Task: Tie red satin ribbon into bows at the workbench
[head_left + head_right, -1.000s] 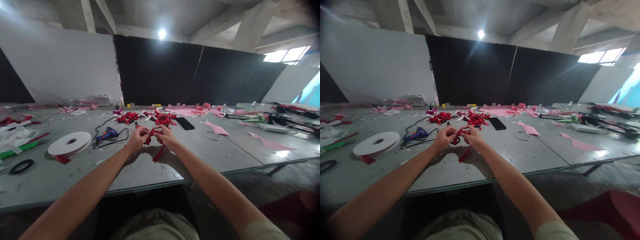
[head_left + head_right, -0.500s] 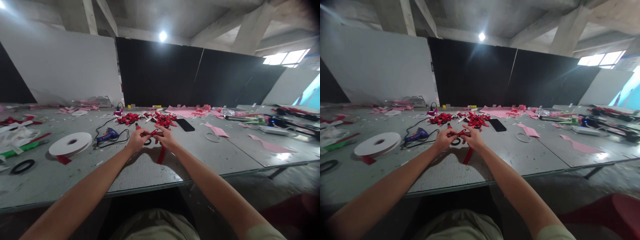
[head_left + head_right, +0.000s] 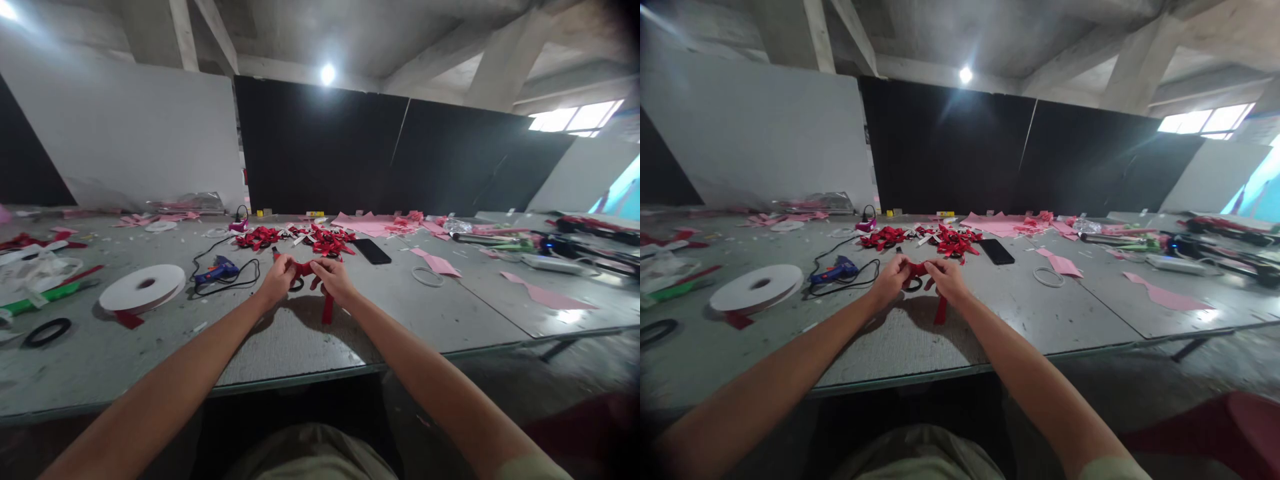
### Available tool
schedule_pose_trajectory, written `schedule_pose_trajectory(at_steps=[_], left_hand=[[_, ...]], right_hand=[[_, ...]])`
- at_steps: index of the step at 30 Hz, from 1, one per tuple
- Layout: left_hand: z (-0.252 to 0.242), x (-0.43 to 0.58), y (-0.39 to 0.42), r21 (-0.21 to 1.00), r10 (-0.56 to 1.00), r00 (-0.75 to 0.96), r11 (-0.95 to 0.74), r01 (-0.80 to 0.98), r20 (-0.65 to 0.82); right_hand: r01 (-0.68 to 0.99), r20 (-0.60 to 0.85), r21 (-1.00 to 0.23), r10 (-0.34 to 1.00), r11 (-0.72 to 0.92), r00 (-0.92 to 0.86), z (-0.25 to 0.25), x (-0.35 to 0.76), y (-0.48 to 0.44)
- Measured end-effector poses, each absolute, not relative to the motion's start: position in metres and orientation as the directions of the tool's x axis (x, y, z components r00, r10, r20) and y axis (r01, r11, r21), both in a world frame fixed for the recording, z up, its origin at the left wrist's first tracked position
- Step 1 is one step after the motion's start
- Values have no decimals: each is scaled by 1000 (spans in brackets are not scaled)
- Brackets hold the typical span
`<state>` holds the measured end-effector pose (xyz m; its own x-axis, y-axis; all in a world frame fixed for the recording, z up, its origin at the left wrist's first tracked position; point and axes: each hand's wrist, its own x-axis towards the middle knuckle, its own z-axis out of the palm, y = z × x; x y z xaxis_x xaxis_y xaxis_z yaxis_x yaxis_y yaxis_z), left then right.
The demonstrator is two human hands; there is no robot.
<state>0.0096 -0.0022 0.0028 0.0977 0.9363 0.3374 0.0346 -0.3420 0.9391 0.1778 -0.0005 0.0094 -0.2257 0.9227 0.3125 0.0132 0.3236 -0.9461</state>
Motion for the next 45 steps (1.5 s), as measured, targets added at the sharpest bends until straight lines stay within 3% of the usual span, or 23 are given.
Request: schedule_pose_trajectory(at_steps=[8, 15, 24, 30, 32, 35, 40, 42, 45], left_hand=[[2, 14, -2, 968, 984, 74, -143, -205, 161], [10, 16, -8, 954, 996, 23, -79, -289, 89], [5, 6, -3, 933, 984, 134, -61, -355, 116], [4, 4, -3, 961, 954, 174, -212, -180, 243], [4, 3, -2, 958, 956, 120, -251, -140, 268], [5, -2, 1, 948, 955, 13, -294, -119, 298], [5, -12, 7, 937, 951, -22, -308, -164, 309], [5, -14, 9, 923, 943, -3, -327, -201, 333], [6, -14, 7, 904, 923, 62, -355, -236, 379]], right_hand=[[-86, 228, -973, 957, 215, -181, 10, 175, 1], [-119, 195, -978, 962, 174, -189, 10, 173, -1], [-152, 190, -973, 975, 172, -117, 9, 177, 6], [-134, 229, -968, 968, 214, -102, 6, 176, 10], [-55, 266, -963, 962, 263, -62, 7, 179, 14], [207, 361, -920, 925, 333, 120, 12, 192, 26], [460, 469, -844, 794, 274, 386, 24, 228, 34], [689, 616, -677, 713, 260, 335, 23, 231, 29], [852, 700, -344, 712, 394, -46, 15, 212, 17]])
